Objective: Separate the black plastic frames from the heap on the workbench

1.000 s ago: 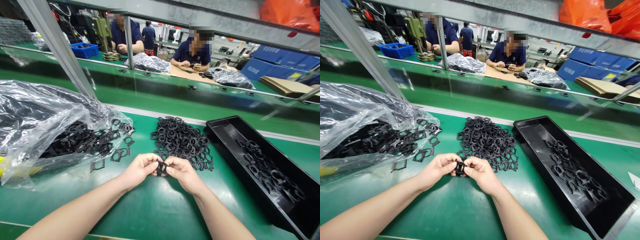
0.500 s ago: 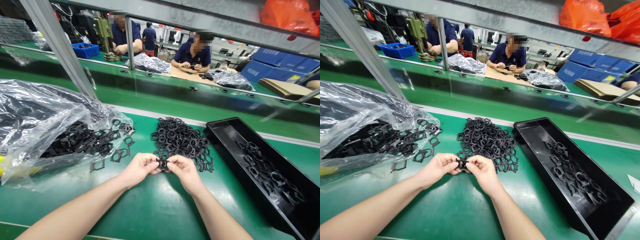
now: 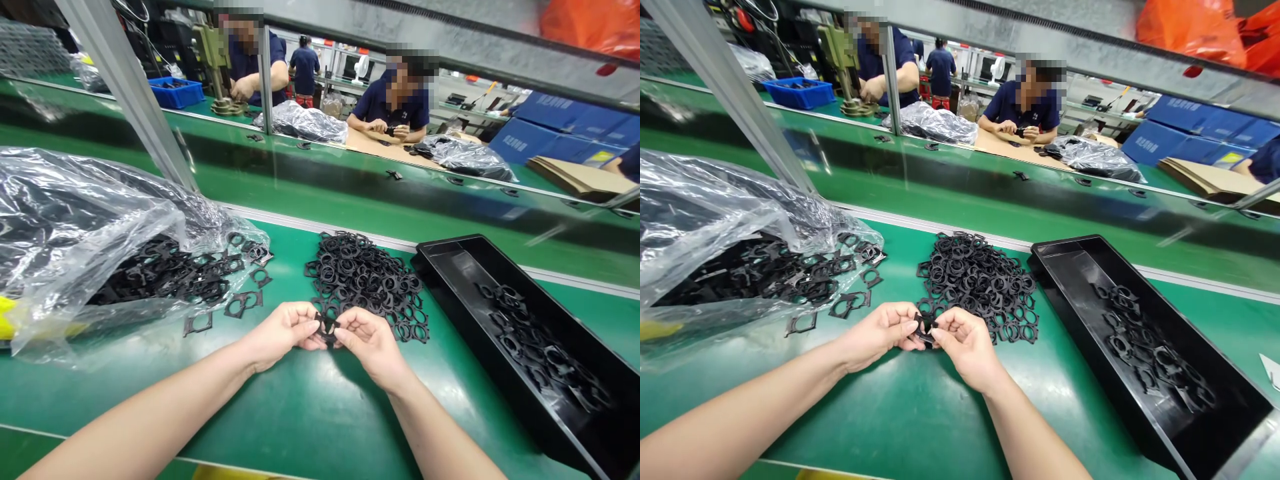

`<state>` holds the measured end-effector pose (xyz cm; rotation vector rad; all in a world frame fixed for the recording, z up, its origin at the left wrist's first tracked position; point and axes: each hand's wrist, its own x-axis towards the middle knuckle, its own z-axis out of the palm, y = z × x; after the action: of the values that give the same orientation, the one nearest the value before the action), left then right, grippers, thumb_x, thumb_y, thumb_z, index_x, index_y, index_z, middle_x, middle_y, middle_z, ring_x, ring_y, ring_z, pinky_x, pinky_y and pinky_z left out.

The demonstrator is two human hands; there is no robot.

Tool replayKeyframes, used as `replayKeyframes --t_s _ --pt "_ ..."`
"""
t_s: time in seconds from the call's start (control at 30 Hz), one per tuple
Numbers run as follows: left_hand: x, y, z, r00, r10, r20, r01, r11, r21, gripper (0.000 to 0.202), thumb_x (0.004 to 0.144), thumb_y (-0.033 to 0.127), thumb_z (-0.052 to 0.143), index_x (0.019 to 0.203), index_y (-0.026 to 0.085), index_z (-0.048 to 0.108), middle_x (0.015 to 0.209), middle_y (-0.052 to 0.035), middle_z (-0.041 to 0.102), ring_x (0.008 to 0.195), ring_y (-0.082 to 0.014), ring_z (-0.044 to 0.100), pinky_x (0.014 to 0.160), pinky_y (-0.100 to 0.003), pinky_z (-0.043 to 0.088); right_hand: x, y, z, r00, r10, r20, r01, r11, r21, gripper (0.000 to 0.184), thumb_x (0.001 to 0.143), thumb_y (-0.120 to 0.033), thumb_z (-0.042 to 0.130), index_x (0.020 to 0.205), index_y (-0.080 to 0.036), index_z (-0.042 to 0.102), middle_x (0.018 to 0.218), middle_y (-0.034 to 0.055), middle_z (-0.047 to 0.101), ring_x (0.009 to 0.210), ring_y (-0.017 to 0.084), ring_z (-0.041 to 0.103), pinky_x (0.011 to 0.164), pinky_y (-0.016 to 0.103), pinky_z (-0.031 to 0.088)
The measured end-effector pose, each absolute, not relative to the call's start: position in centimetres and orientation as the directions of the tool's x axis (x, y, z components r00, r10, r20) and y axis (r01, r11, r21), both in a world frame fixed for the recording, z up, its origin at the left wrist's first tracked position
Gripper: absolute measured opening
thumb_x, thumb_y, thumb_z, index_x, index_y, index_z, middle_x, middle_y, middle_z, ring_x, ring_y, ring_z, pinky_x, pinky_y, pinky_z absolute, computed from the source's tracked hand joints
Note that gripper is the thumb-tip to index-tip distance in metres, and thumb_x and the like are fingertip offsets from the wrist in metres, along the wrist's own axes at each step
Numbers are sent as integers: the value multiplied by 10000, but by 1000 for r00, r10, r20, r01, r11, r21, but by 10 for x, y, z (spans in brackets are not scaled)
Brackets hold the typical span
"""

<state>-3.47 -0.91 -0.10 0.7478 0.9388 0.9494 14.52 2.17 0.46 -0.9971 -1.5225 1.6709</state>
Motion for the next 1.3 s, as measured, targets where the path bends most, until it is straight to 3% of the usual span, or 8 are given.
replayKeyframes --t_s 0.27,0.53,0.67,0.77,0.97,1.1,1.3 --pt "-30 -12 -3 186 956 -228 -478 291 829 280 649 329 777 706 115 607 600 -10 600 523 -84 523 521 -192 380 145 21 7 -503 853 -138 -27 -175 -984 233 713 -348 720 751 -164 581 605 -20 556 514 103 542 541 243 463" --pt "-34 -6 -5 142 974 -178 -208 205 956 336 652 430 739 678 115 626 578 -14 604 522 -102 516 527 -219 415 141 24 4 -440 873 -211 -33 -251 -967 259 625 -317 781 739 -142 628 577 -22 580 504 90 533 530 234 473" --pt "-33 -8 -2 158 960 -231 -175 258 950 331 649 429 733 708 117 639 578 -23 614 518 -111 537 528 -226 419 144 24 4 -455 845 -281 -26 -328 -944 272 612 -303 789 722 -137 605 518 -31 580 375 45 411 372 175 334" --pt "-33 -9 0 140 972 -188 -171 211 962 308 651 411 727 688 124 623 545 -2 582 457 -90 483 475 -212 378 145 22 4 -507 804 -309 -53 -387 -920 277 650 -321 766 736 -138 577 545 -1 628 352 31 364 340 155 258" --pt "-34 -10 -3 78 988 -136 -97 144 985 251 710 363 677 746 119 631 529 20 537 465 -81 430 464 -201 327 142 21 4 -529 809 -257 -8 -308 -951 243 675 -323 752 774 -129 646 583 -7 610 472 73 505 458 195 426" --pt "-33 -10 -4 111 977 -183 -197 202 959 305 693 372 701 836 109 646 536 25 526 469 -80 426 471 -204 323 142 23 5 -515 817 -259 -42 -326 -944 238 628 -283 789 755 -129 659 564 -18 598 487 76 529 472 193 452" --pt "-33 -13 -1 183 958 -219 -413 277 868 263 675 334 731 707 126 573 535 38 506 443 -46 363 435 -175 249 144 21 8 -542 806 -238 -148 -371 -917 213 630 -266 787 689 -134 631 541 -37 568 419 53 486 419 177 424"
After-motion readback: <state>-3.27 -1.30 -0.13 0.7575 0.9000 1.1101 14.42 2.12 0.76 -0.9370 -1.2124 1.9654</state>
